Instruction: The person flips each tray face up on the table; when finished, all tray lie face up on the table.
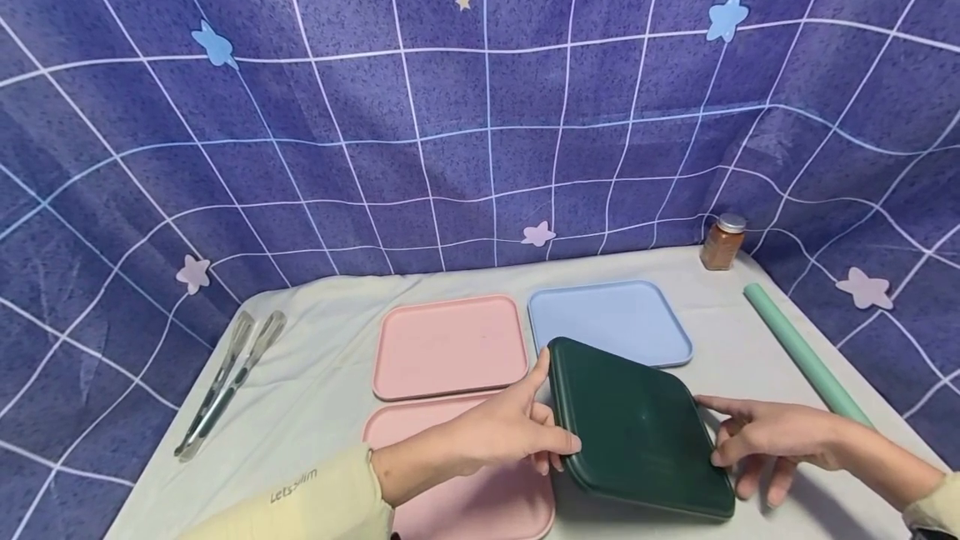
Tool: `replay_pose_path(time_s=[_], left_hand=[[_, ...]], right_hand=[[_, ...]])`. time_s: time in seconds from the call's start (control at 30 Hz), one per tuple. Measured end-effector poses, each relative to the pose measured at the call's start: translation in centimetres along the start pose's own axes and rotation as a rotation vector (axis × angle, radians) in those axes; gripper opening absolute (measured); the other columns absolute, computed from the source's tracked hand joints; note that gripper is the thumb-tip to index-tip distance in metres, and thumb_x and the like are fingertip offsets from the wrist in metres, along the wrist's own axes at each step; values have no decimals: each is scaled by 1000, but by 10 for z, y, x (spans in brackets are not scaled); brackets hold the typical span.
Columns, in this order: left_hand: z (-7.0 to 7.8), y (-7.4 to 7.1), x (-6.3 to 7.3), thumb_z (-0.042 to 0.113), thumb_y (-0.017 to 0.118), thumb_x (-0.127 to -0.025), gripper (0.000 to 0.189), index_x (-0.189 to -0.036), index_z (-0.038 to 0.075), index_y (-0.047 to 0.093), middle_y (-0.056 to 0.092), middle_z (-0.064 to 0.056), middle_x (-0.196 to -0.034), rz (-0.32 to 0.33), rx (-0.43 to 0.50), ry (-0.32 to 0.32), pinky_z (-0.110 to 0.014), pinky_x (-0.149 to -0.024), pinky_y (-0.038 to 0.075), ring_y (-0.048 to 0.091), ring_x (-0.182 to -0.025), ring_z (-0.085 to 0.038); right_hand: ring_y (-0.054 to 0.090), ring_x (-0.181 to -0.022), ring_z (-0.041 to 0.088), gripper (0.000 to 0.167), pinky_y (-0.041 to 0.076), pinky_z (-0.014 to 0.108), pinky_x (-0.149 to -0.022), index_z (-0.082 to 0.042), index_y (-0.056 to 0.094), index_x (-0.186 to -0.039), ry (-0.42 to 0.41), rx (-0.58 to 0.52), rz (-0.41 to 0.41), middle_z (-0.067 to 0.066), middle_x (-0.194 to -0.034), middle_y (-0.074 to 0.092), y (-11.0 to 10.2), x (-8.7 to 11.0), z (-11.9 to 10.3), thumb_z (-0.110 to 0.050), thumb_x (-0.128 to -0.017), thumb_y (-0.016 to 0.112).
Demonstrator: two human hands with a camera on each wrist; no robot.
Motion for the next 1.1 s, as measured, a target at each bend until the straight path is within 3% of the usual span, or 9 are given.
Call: replay_pose_path(time_s=[0.17,0.3,0.47,0.67,0.83,1.1], left_hand=[[8,1,0,14,76,-88,118,-159,32,-17,63,-6,-68,12,-14,6,-27,-59,47,59,-57,-16],[11,2,-1,13,76,-87,118,-159,33,-15,63,-6,-67,25,-2,9,-26,-57,47,58,-56,-16],[10,4,-1,10,76,-85,118,-160,30,-13,62,-5,-65,43,19,6,-25,-56,46,57,-54,-15],[11,6,1,10,77,-85,118,-161,28,-11,63,-5,-66,57,50,22,-26,-58,48,57,-54,-14],[16,9,0,10,77,-84,117,-161,26,-10,63,-4,-67,70,64,30,-26,-58,48,58,-54,-15],[23,14,0,11,77,-84,118,-161,25,-11,62,-2,-65,79,58,17,-26,-68,51,58,-53,-13]], right_hand=[[73,-70,24,98,58,36,-51,8,-4,-156,-6,24,18,15,-98,63,3,-1,-5,-15,-92,68],[71,-70,26,95,58,39,-51,10,4,-155,5,144,119,13,-95,64,-1,3,-23,-21,-92,68],[67,-74,27,91,57,43,-52,3,14,-158,-21,298,214,12,-101,60,5,12,-80,-30,-94,68],[66,-70,24,91,56,40,-49,-8,16,-161,-34,427,160,10,-100,60,42,3,-152,-40,-94,68],[65,-67,22,94,55,38,-47,-10,16,-161,-1,598,170,7,-93,63,64,-12,-187,-51,-93,65],[66,-62,24,99,55,39,-45,-10,15,-162,73,782,207,20,-125,62,78,-18,-207,-61,-91,61]])
Point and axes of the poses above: each hand's wrist, its own x-axis away from the middle knuckle, its own y-axis out of the palm, z = x × y, the point moved 7 cm from there along -x, towards the middle knuckle
